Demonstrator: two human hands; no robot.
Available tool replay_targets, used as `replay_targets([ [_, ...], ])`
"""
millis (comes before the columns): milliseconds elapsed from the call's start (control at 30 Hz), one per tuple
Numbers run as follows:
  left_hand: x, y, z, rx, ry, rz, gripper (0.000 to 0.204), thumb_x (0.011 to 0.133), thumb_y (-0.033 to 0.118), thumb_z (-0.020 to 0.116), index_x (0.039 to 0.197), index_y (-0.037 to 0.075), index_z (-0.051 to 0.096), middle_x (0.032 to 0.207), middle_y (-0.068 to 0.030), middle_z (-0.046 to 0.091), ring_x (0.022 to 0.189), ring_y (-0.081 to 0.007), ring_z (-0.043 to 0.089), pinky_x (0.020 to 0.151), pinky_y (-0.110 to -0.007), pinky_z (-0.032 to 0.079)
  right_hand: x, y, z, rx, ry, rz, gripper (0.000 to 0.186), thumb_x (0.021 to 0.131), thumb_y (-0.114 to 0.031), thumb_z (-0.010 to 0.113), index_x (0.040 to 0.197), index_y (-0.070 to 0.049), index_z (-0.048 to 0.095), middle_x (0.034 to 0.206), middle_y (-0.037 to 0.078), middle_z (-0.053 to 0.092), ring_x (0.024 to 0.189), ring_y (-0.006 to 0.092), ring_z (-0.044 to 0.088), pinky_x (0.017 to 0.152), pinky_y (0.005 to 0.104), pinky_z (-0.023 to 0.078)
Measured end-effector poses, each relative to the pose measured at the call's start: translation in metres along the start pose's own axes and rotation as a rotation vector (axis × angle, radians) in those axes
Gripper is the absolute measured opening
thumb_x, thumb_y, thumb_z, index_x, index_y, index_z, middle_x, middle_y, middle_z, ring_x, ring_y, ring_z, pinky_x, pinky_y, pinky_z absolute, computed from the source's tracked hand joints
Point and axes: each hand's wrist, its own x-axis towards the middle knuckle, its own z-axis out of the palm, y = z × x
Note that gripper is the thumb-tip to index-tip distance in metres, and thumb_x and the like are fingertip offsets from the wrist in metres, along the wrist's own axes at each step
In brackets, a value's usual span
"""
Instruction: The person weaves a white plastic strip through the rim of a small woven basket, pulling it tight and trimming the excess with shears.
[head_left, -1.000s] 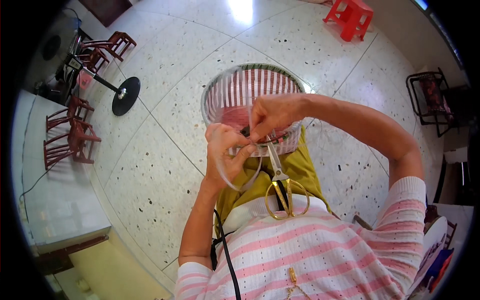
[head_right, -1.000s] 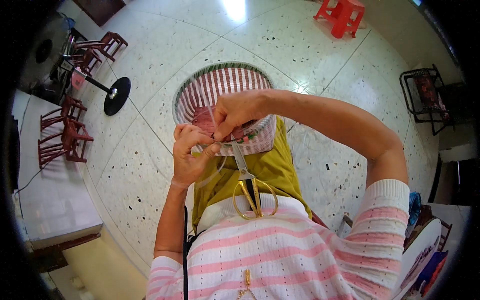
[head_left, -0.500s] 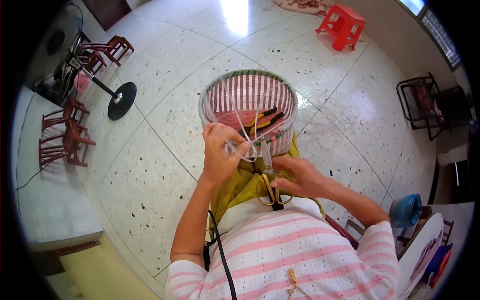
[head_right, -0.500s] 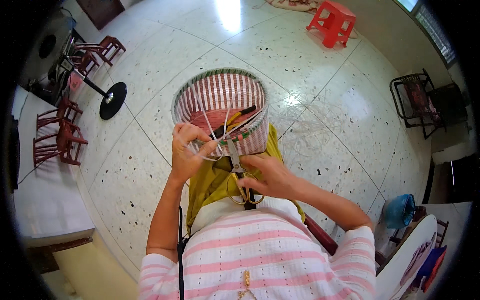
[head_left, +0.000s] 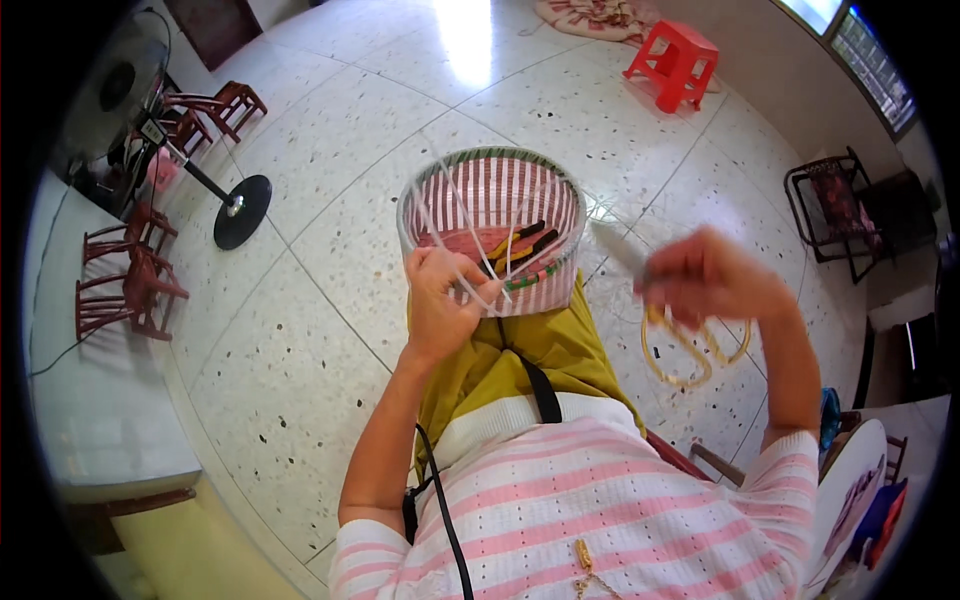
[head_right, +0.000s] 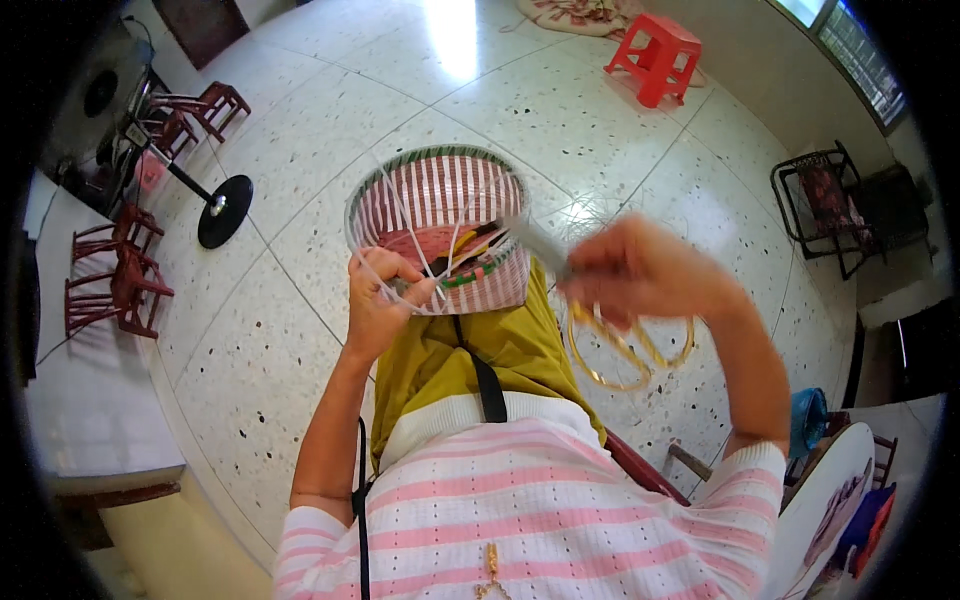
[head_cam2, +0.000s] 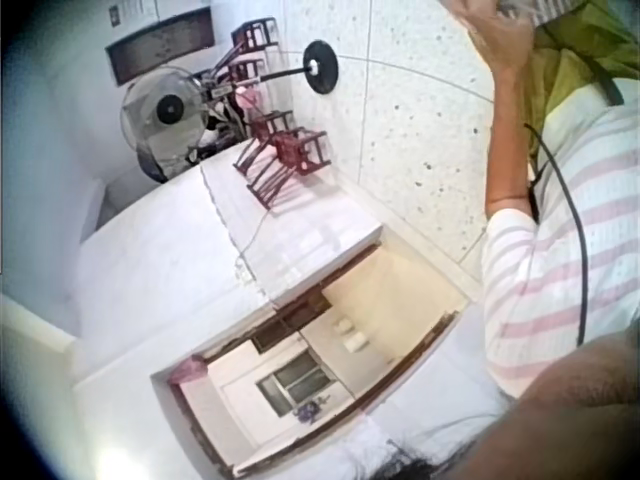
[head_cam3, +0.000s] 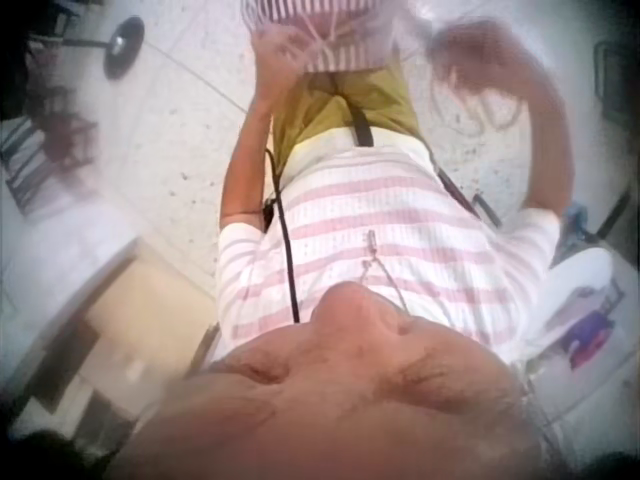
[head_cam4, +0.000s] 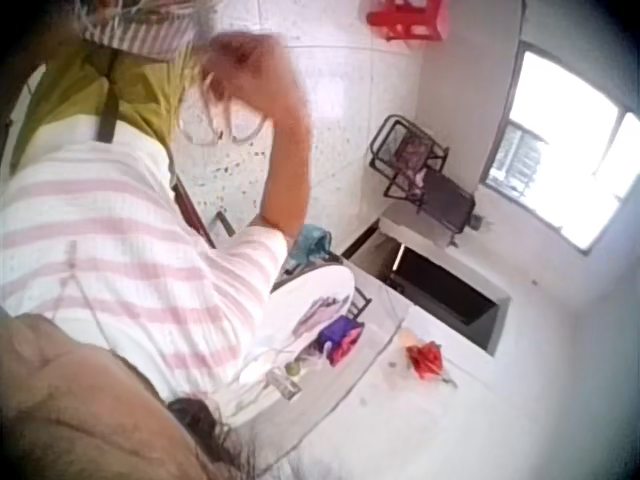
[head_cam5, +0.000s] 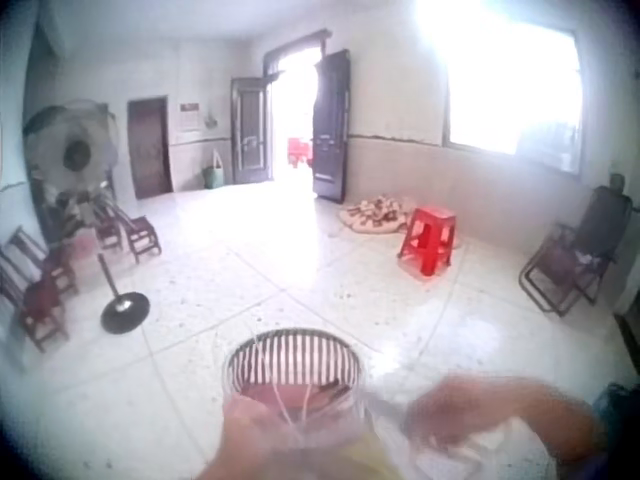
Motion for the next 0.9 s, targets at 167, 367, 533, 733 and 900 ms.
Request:
replay_targets([
  [167, -0.008, 0.013, 0.003, 0.024, 0.014, 0.041, 0.019, 0.072, 0.013, 0.081, 0.072, 0.01, 0.062, 0.073, -0.0005, 0.059, 0.08, -0.0209, 0.055, 0.093, -0.038, 0.034, 0.114, -0.032, -0.058, -0.393, 0.005, 0.021, 0.032, 0.093, -0.03, 0.068, 0.083, 0.0, 0.07, 0.059, 0.003, 0.064, 0.048, 0.0068, 0.055, 0.041, 0.0218, 0.038],
  [367, -0.017, 0.019, -0.001, 0.032, -0.014, -0.007, 0.021, 0.073, 0.018, 0.082, 0.073, 0.01, 0.063, 0.073, -0.0018, 0.056, 0.083, -0.0228, 0.052, 0.091, -0.04, 0.034, 0.283, -0.027, -0.009, -0.636, -0.632, 0.249, 0.032, 0.09, -0.038, 0.069, 0.079, -0.007, 0.07, 0.064, 0.004, 0.066, 0.045, 0.0114, 0.052, 0.04, 0.0286, 0.038],
  [533, -0.012, 0.028, 0.005, 0.039, -0.005, -0.008, 0.02, 0.072, 0.017, 0.082, 0.074, 0.01, 0.064, 0.073, -0.0014, 0.056, 0.083, -0.0233, 0.052, 0.093, -0.039, 0.033, 0.356, 0.014, 0.012, -0.585, -0.729, 0.238, 0.036, 0.091, -0.043, 0.067, 0.078, -0.009, 0.07, 0.065, 0.004, 0.066, 0.047, 0.0142, 0.053, 0.046, 0.0284, 0.043],
  [733, -0.007, 0.024, 0.011, 0.017, 0.013, 0.039, 0.019, 0.072, 0.016, 0.081, 0.073, 0.01, 0.064, 0.074, -0.0016, 0.06, 0.081, -0.0232, 0.054, 0.092, -0.038, 0.034, 0.356, 0.062, 0.042, -0.171, -0.577, 0.131, 0.036, 0.086, -0.039, 0.074, 0.073, -0.006, 0.071, 0.067, 0.01, 0.068, 0.063, 0.0214, 0.064, 0.057, 0.0384, 0.053],
  [900, -0.007, 0.014, 0.001, 0.024, 0.009, 0.014, 0.018, 0.071, 0.015, 0.081, 0.072, 0.01, 0.063, 0.075, -0.002, 0.061, 0.081, -0.0236, 0.054, 0.09, -0.038, 0.034, 0.278, 0.025, 0.031, -0.762, 0.016, -0.499, 0.012, 0.081, -0.013, 0.067, 0.082, -0.002, 0.071, 0.076, 0.019, 0.067, 0.074, 0.0349, 0.065, 0.069, 0.04, 0.052],
])
